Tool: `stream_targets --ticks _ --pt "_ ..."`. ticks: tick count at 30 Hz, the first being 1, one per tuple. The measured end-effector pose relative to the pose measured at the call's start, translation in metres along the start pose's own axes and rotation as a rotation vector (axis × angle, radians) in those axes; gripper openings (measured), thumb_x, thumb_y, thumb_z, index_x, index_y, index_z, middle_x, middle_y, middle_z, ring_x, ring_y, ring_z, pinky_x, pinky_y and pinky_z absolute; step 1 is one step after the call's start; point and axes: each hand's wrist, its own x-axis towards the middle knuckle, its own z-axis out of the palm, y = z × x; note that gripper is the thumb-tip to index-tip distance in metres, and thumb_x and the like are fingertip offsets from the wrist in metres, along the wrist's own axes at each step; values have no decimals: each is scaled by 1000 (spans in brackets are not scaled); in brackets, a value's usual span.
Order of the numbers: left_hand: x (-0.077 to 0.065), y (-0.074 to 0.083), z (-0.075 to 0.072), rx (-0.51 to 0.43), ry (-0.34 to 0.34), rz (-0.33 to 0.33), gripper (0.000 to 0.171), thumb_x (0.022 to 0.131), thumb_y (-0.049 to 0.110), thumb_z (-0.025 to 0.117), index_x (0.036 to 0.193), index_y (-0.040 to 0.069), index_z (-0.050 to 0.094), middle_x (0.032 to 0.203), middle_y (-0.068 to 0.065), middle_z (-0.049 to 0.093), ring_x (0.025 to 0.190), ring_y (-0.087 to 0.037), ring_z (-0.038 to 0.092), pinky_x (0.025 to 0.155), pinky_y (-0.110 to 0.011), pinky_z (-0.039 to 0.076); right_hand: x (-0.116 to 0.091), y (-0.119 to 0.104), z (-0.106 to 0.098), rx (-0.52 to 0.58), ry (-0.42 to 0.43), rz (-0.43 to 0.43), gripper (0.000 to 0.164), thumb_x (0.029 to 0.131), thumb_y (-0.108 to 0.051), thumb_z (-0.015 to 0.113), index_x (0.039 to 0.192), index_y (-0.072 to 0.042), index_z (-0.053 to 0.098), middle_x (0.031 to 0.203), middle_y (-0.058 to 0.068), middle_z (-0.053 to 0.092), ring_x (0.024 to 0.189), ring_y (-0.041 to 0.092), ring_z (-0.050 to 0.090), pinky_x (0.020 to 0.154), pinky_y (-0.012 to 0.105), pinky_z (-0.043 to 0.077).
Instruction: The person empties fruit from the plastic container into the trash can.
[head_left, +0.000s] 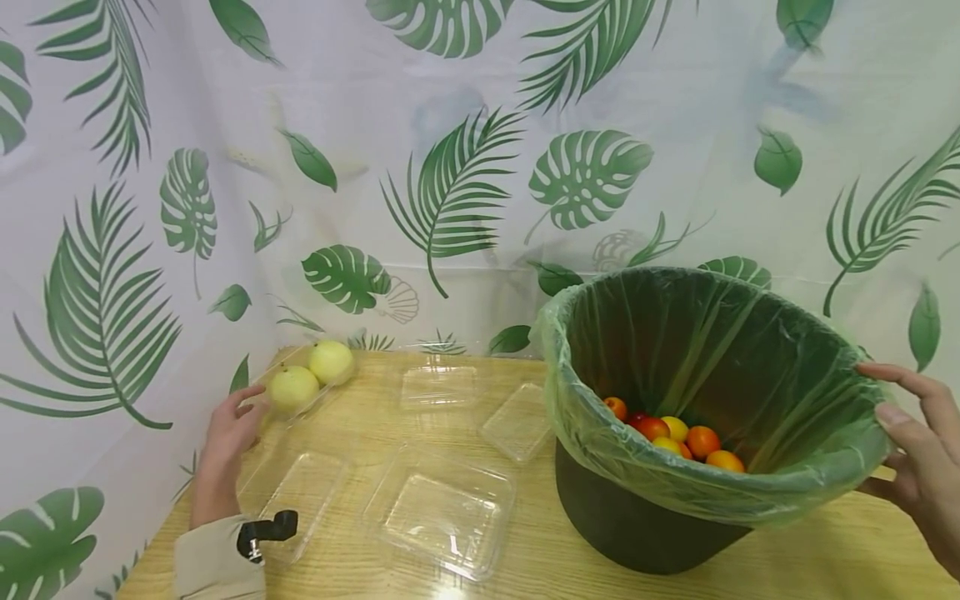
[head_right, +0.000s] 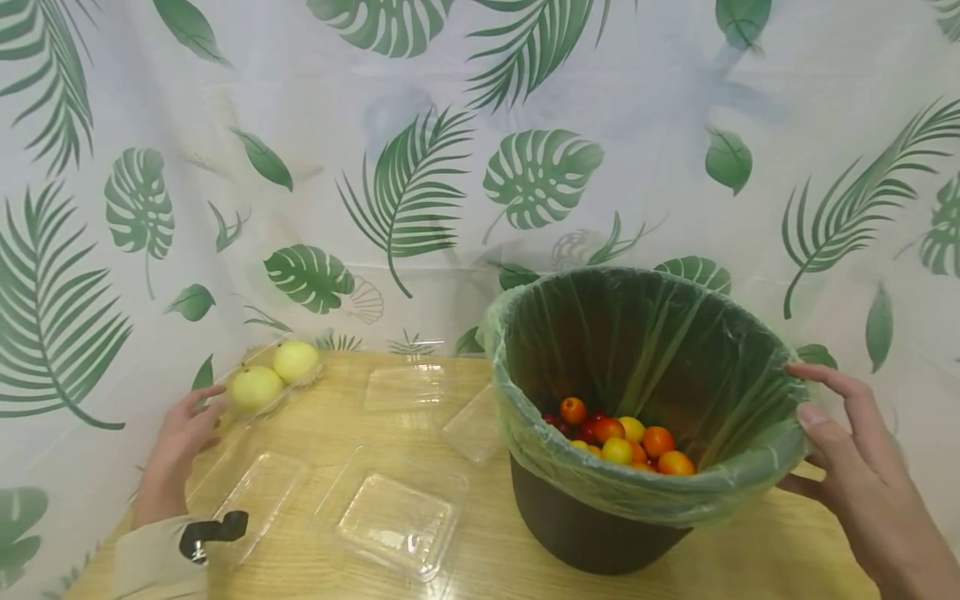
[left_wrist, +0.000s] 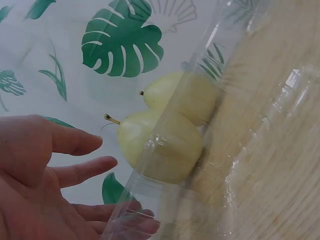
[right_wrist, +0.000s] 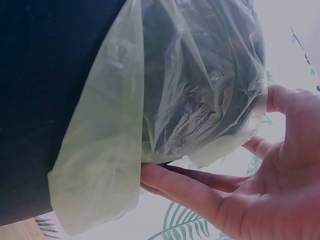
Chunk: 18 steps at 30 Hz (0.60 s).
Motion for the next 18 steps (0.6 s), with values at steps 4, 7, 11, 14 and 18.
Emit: stream_targets --ticks 4,7,11,14,18 --pt "2 -2 2 78 -18 4 56 109 23 42 157 -4 28 156 -41 25 141 -52 35 101 -52 47 0 0 1 -3 5 -1 51 110 -6 30 153 -32 32 121 -10 54 89 6 69 59 19 49" --pt "4 -4 3 180 -44 24 57 108 24 42 155 -6 28 152 -44 28 137 -57 36 106 -61 43 0 -1 1 -4 11 10 50 110 -6 31 152 -32 33 121 -10 53 88 6 69 59 20 49" --pt "6 -7 4 252 -56 30 58 109 27 42 154 -6 27 151 -44 31 136 -60 36 110 -65 37 0 -1 1 -11 10 7 50 110 -6 31 153 -32 32 122 -10 53 88 6 68 58 21 49" --pt "6 -8 4 278 -56 22 56 108 28 42 153 -4 28 151 -41 33 136 -59 38 109 -65 38 0 0 1 -17 9 5 51 110 -6 30 153 -32 32 121 -10 53 89 5 68 58 20 49" --pt "4 -8 5 311 -47 28 47 107 29 41 142 -2 36 149 -40 39 131 -59 43 103 -63 42 1 2 -1 -7 20 28 50 109 -7 31 151 -34 33 117 -11 56 86 7 69 59 19 48"
